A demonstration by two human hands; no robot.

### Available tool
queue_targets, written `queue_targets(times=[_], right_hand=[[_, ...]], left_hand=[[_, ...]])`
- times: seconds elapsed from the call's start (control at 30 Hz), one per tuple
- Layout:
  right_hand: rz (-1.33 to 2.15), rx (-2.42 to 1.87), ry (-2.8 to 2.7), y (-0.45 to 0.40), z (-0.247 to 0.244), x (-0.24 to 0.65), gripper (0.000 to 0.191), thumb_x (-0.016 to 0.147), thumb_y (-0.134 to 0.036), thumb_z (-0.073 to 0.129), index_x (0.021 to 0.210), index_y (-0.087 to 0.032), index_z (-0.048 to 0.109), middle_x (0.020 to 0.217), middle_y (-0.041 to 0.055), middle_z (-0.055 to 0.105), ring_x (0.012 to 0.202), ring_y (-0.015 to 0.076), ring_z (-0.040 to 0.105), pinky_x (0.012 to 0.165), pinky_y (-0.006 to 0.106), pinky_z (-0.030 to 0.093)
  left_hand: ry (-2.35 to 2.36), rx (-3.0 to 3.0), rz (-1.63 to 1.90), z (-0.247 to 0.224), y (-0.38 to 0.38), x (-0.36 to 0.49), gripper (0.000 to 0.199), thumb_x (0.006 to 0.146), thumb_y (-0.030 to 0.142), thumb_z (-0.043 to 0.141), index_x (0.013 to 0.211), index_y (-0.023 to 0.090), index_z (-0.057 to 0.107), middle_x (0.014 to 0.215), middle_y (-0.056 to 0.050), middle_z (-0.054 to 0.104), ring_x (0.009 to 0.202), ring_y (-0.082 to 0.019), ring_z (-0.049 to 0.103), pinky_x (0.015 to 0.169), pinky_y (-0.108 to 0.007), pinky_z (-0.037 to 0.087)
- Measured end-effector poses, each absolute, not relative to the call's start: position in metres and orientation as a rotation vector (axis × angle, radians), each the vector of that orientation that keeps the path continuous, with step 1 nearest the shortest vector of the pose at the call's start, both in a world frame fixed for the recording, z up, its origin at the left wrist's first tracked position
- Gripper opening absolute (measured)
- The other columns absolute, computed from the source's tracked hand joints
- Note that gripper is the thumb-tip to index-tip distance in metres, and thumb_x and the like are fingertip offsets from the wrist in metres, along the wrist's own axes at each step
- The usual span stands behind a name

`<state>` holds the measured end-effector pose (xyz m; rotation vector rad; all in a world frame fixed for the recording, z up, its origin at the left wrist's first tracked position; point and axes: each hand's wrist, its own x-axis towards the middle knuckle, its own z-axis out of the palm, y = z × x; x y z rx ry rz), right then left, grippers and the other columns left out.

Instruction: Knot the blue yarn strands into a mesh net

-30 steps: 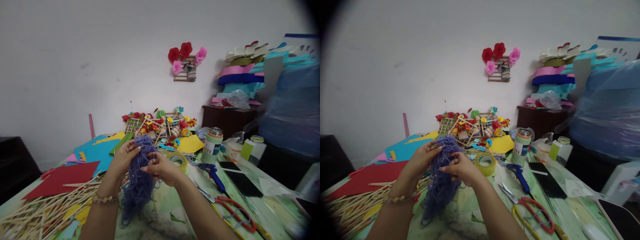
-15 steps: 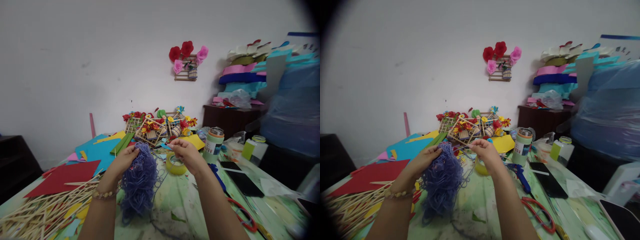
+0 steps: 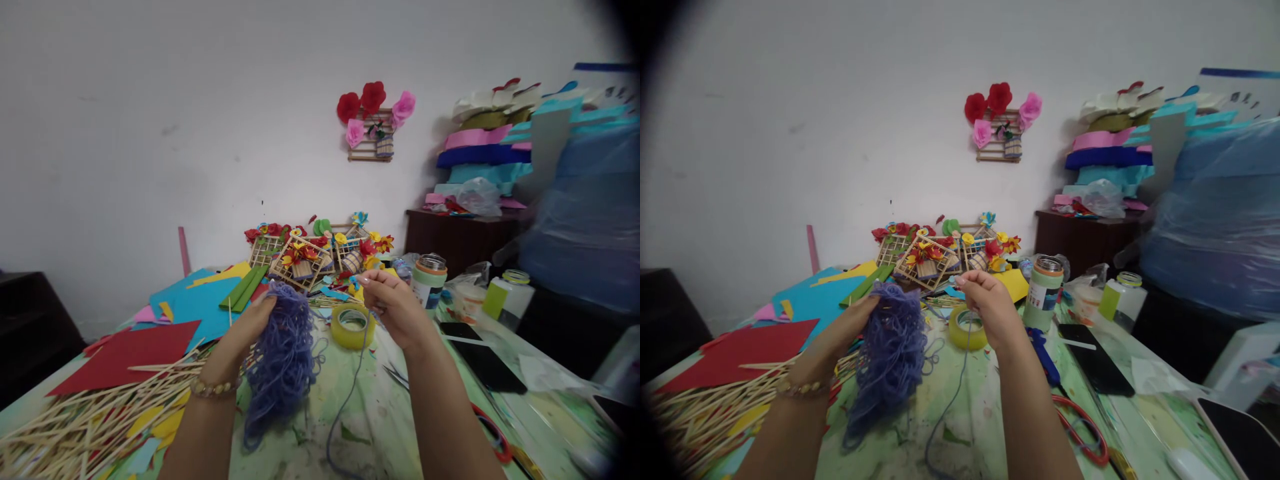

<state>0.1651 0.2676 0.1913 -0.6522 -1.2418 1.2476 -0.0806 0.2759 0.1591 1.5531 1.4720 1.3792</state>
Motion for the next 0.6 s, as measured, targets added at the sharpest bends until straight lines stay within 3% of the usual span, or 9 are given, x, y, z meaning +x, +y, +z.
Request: queue_targets(times=[0.1, 0.2, 0.27, 0.4, 0.5, 0.6], right_hand=[[1.277, -0.668, -1.379, 0.26, 0.193, 0.164, 0.029, 0.066, -0.039, 0.073, 0.072, -0.015, 0.057, 0.053, -0.0068, 0.038, 0.048, 0.0047, 0.025, 0.047, 0.023, 0.015], [1.336, -0.691, -1.502, 0.255, 0.193, 0.156, 0.033, 0.064, -0.043, 0.074, 0.074, -0.015, 0.057, 0.06, -0.0055, 0.044, 0.049, 0.0044, 0.029, 0.047, 0.023, 0.018], [1.349, -0.719, -1.511, 0.255, 0.191, 0.147, 0.036, 0.066, -0.046, 0.072, 0.081, -0.017, 0.059, 0.06, -0.0062, 0.044, 0.049, 0.0047, 0.029, 0.047, 0.022, 0.019], [1.39, -0.68, -1.465, 0.261, 0.183, 0.125, 0.041, 0.066, -0.045, 0.072, 0.096, -0.019, 0.06, 0.064, -0.005, 0.052, 0.056, 0.0073, 0.041, 0.053, 0.022, 0.03], [1.413, -0.582, -1.452, 0.267, 0.179, 0.118, 0.028, 0.064, -0.037, 0.072, 0.081, -0.017, 0.062, 0.063, -0.0041, 0.054, 0.058, 0.0079, 0.044, 0.056, 0.022, 0.033], [1.398, -0.589, -1.36, 0.27, 0.179, 0.125, 0.021, 0.065, -0.033, 0.069, 0.07, -0.016, 0.057, 0.048, -0.008, 0.038, 0.045, 0.0049, 0.027, 0.046, 0.021, 0.019]], left_hand=[[1.472, 1.737, 1.443, 0.162, 0.276, -0.078, 0.054, 0.08, 0.045, 0.046, 0.124, 0.014, 0.05, 0.126, -0.012, 0.056, 0.117, -0.027, 0.05, 0.097, -0.041, 0.041], [1.663, 2.241, 1.55, 0.165, 0.268, -0.071, 0.057, 0.081, 0.033, 0.049, 0.135, 0.017, 0.04, 0.144, -0.012, 0.035, 0.135, -0.028, 0.028, 0.11, -0.046, 0.022], [1.789, 2.563, 1.473, 0.169, 0.257, -0.062, 0.059, 0.08, 0.022, 0.047, 0.138, 0.018, 0.037, 0.144, -0.011, 0.036, 0.136, -0.03, 0.023, 0.11, -0.05, 0.017], [1.765, 2.924, 1.236, 0.175, 0.234, -0.034, 0.075, 0.071, 0.007, 0.043, 0.144, 0.011, 0.022, 0.136, -0.015, 0.045, 0.129, -0.028, 0.035, 0.108, -0.047, 0.022], [1.744, 2.948, 1.261, 0.176, 0.229, -0.022, 0.076, 0.069, 0.004, 0.04, 0.143, 0.007, 0.021, 0.129, -0.017, 0.05, 0.124, -0.025, 0.042, 0.106, -0.042, 0.026], [1.864, 2.827, 1.338, 0.175, 0.233, -0.025, 0.069, 0.072, 0.007, 0.039, 0.14, 0.005, 0.027, 0.125, -0.018, 0.054, 0.121, -0.025, 0.045, 0.105, -0.042, 0.028]])
